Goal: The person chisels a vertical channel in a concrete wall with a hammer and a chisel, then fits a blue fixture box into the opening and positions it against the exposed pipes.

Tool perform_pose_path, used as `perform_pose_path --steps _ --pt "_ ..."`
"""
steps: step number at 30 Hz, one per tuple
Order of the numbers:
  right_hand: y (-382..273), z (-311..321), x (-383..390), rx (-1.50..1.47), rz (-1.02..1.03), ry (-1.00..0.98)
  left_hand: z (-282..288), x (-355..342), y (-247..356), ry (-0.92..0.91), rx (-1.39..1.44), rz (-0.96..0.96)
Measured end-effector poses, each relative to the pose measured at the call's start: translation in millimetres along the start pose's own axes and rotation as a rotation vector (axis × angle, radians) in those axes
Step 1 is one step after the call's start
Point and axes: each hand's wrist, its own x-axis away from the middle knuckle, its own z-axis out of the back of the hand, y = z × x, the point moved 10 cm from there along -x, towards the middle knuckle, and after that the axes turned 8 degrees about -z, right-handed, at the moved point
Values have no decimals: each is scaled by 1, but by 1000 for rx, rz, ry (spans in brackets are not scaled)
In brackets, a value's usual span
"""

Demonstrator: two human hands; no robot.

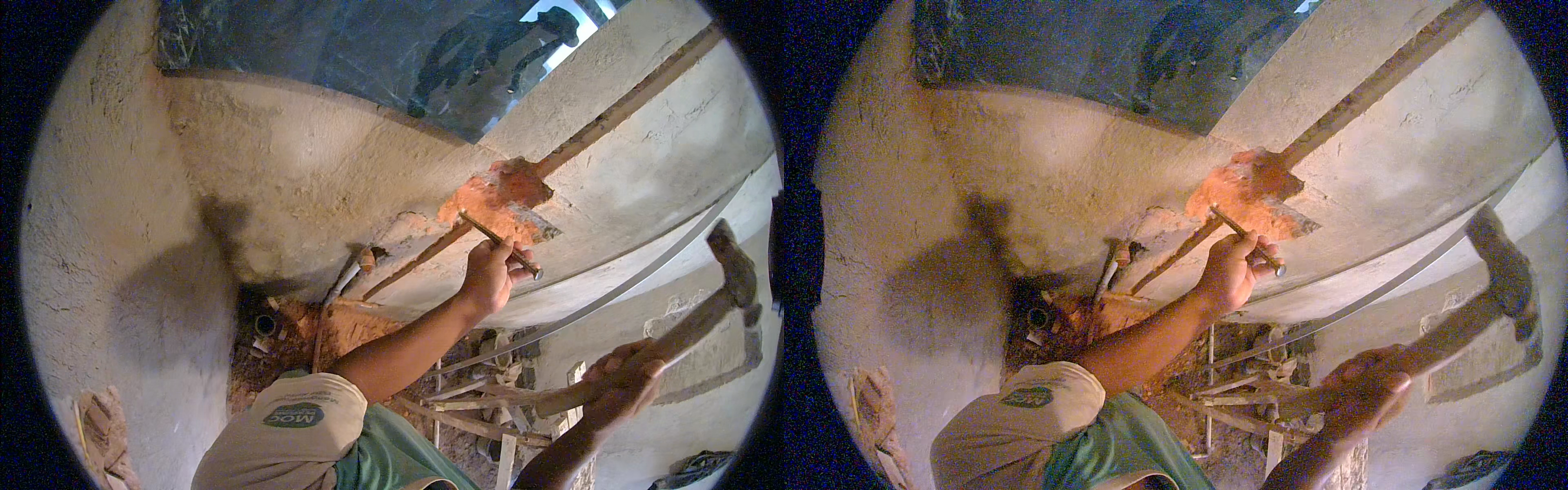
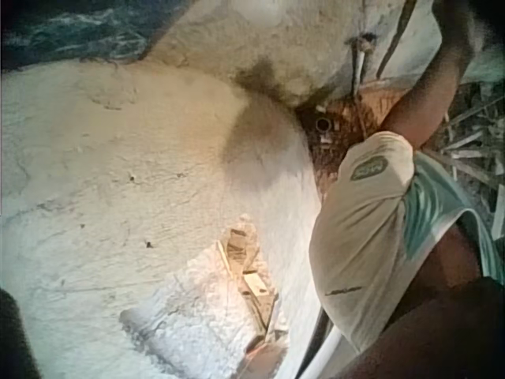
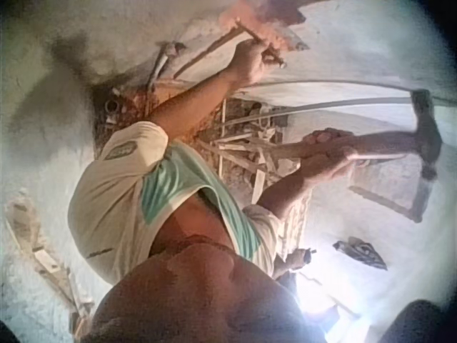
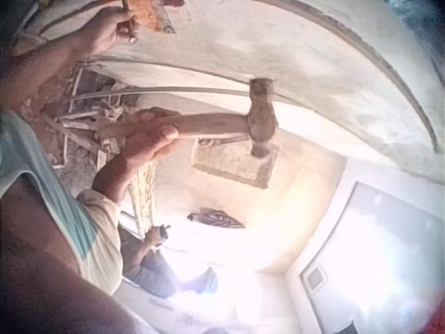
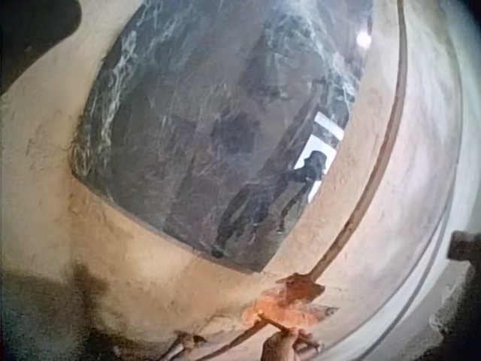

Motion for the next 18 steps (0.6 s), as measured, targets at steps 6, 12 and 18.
perform_pose_path --steps 6,12,18 --pt "-7 28 5 -554 20 136 -13 -9 7 79 85 -45" --pt "146 -30 58 367 -274 -329 0 -23 2 136 149 -21" --pt "47 45 16 176 44 186 -7 -19 9 88 186 -47"
